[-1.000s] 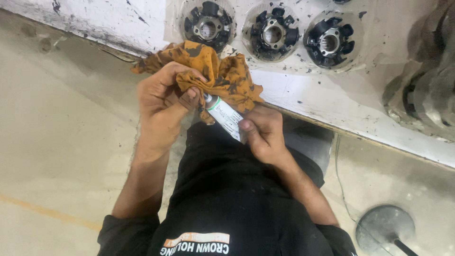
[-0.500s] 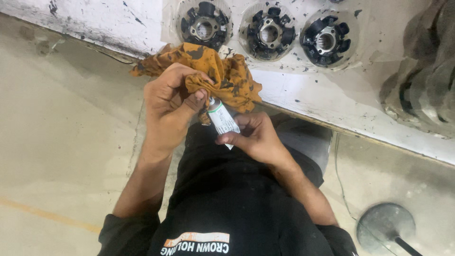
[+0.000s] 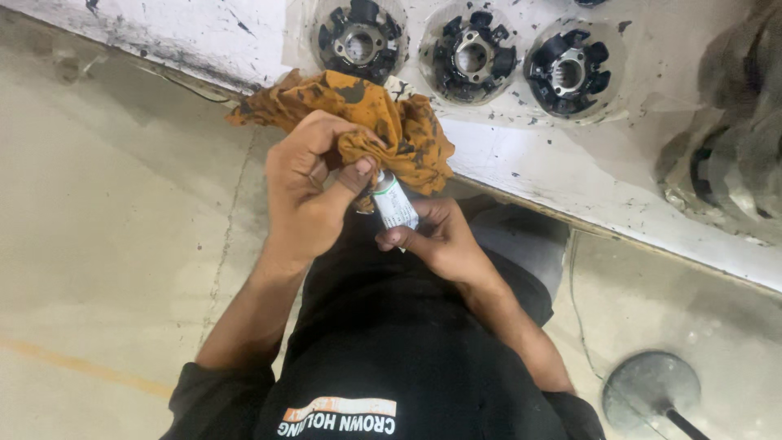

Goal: The person holds a tube of adhesive and squeezes it onto black metal rotor components, working one part at a time. They pick each component from a plastic tray, apply the adhesive around its hub, place it back, and occasionally wipe the tube with a cloth.

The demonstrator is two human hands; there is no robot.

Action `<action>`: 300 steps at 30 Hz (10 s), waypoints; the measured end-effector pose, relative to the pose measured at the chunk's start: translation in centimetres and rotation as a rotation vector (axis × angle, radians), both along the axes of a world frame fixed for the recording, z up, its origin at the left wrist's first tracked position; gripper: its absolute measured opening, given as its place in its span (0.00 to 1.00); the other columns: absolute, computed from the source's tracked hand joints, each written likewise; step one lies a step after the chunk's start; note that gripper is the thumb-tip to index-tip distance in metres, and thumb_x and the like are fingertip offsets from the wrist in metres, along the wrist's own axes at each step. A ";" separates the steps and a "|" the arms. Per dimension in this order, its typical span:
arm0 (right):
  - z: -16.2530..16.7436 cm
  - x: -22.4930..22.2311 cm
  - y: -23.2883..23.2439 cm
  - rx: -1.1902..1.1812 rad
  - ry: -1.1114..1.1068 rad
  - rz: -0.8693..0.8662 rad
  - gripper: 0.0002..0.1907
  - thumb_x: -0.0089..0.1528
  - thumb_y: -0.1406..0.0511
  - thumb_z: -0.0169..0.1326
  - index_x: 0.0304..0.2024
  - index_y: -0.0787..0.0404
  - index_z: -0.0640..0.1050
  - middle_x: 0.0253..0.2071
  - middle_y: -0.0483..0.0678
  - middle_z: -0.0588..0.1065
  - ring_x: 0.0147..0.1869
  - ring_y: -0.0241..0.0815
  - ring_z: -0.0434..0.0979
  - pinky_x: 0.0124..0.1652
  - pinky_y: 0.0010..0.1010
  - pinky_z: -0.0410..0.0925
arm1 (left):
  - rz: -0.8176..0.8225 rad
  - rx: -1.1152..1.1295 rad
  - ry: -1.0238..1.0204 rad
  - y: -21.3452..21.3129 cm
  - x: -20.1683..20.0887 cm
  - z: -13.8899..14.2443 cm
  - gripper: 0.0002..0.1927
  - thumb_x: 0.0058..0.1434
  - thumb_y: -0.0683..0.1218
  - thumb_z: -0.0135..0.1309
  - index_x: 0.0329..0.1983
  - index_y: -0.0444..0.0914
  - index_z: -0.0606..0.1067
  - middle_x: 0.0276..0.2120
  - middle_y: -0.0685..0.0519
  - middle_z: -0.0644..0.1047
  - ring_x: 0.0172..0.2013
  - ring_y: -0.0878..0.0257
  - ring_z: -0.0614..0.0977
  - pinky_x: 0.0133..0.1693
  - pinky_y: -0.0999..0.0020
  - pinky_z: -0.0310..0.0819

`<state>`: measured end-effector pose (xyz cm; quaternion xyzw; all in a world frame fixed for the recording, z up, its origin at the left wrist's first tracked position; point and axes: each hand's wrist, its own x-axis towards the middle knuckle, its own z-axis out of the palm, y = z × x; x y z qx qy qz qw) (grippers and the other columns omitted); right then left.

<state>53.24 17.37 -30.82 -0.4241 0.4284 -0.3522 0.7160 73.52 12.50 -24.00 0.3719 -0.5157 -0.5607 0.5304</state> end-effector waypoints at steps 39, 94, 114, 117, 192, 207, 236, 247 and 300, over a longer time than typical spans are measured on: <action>2.3 -1.4 0.5 -0.156 0.004 -0.013 0.13 0.71 0.66 0.53 0.45 0.71 0.83 0.41 0.51 0.83 0.46 0.36 0.80 0.49 0.28 0.72 | -0.030 -0.098 0.080 -0.6 0.2 0.0 0.05 0.73 0.33 0.56 0.51 0.27 0.76 0.41 0.52 0.75 0.39 0.69 0.80 0.44 0.77 0.76; 1.9 -2.6 4.4 -0.474 -0.004 0.038 0.12 0.73 0.69 0.52 0.57 0.70 0.75 0.44 0.53 0.81 0.47 0.39 0.83 0.50 0.29 0.76 | -0.189 -0.137 0.050 0.0 -0.6 3.3 0.06 0.76 0.38 0.56 0.51 0.29 0.76 0.45 0.52 0.73 0.39 0.70 0.80 0.41 0.79 0.77; -0.1 -1.1 6.8 -0.578 -0.084 -0.436 0.19 0.66 0.74 0.60 0.42 0.61 0.60 0.37 0.53 0.76 0.41 0.40 0.82 0.40 0.29 0.78 | -0.203 -0.140 0.115 -0.6 -2.3 2.7 0.06 0.79 0.38 0.57 0.52 0.28 0.76 0.43 0.53 0.74 0.39 0.72 0.76 0.44 0.79 0.74; 0.4 -2.8 7.1 -0.617 -0.079 -0.278 0.12 0.63 0.73 0.49 0.41 0.63 0.58 0.39 0.56 0.72 0.40 0.41 0.78 0.41 0.30 0.72 | -0.215 -0.121 0.109 -0.6 -2.1 3.4 0.06 0.77 0.38 0.56 0.51 0.28 0.76 0.44 0.53 0.74 0.41 0.70 0.77 0.46 0.78 0.75; 11.0 -4.7 1.5 -1.721 0.807 0.134 0.16 0.60 0.65 0.67 0.50 0.50 0.81 0.31 0.41 0.77 0.32 0.37 0.78 0.29 0.23 0.67 | -0.426 0.117 0.200 -0.3 -3.5 2.1 0.09 0.74 0.40 0.57 0.54 0.31 0.77 0.40 0.55 0.81 0.42 0.72 0.81 0.49 0.74 0.77; 10.7 -3.0 3.4 -1.230 0.655 0.014 0.15 0.60 0.61 0.68 0.49 0.50 0.83 0.36 0.46 0.77 0.33 0.42 0.76 0.32 0.32 0.68 | -0.186 0.185 0.278 0.7 -1.7 1.6 0.11 0.71 0.40 0.58 0.52 0.27 0.77 0.41 0.51 0.80 0.41 0.69 0.78 0.49 0.75 0.70; 2.4 -2.8 3.9 -0.224 -0.391 -0.550 0.18 0.61 0.70 0.67 0.51 0.71 0.77 0.47 0.59 0.81 0.46 0.50 0.83 0.47 0.41 0.78 | 0.080 -0.284 -0.093 2.9 -3.2 3.1 0.07 0.64 0.39 0.61 0.44 0.31 0.79 0.45 0.51 0.73 0.40 0.69 0.77 0.41 0.78 0.73; 1.7 -1.5 3.7 -0.709 0.234 -0.678 0.18 0.57 0.81 0.61 0.50 0.71 0.77 0.54 0.57 0.77 0.62 0.47 0.78 0.61 0.35 0.73 | 0.256 -0.305 -0.375 2.2 -2.5 1.2 0.15 0.54 0.30 0.56 0.42 0.36 0.80 0.42 0.48 0.76 0.39 0.62 0.81 0.41 0.74 0.76; -1.1 -3.0 1.9 -0.131 -0.576 -0.421 0.20 0.67 0.63 0.62 0.59 0.65 0.77 0.48 0.54 0.79 0.48 0.48 0.77 0.50 0.38 0.71 | 0.589 -0.464 -0.438 -6.3 12.9 3.5 0.11 0.67 0.30 0.54 0.45 0.37 0.75 0.48 0.55 0.74 0.46 0.67 0.74 0.45 0.72 0.67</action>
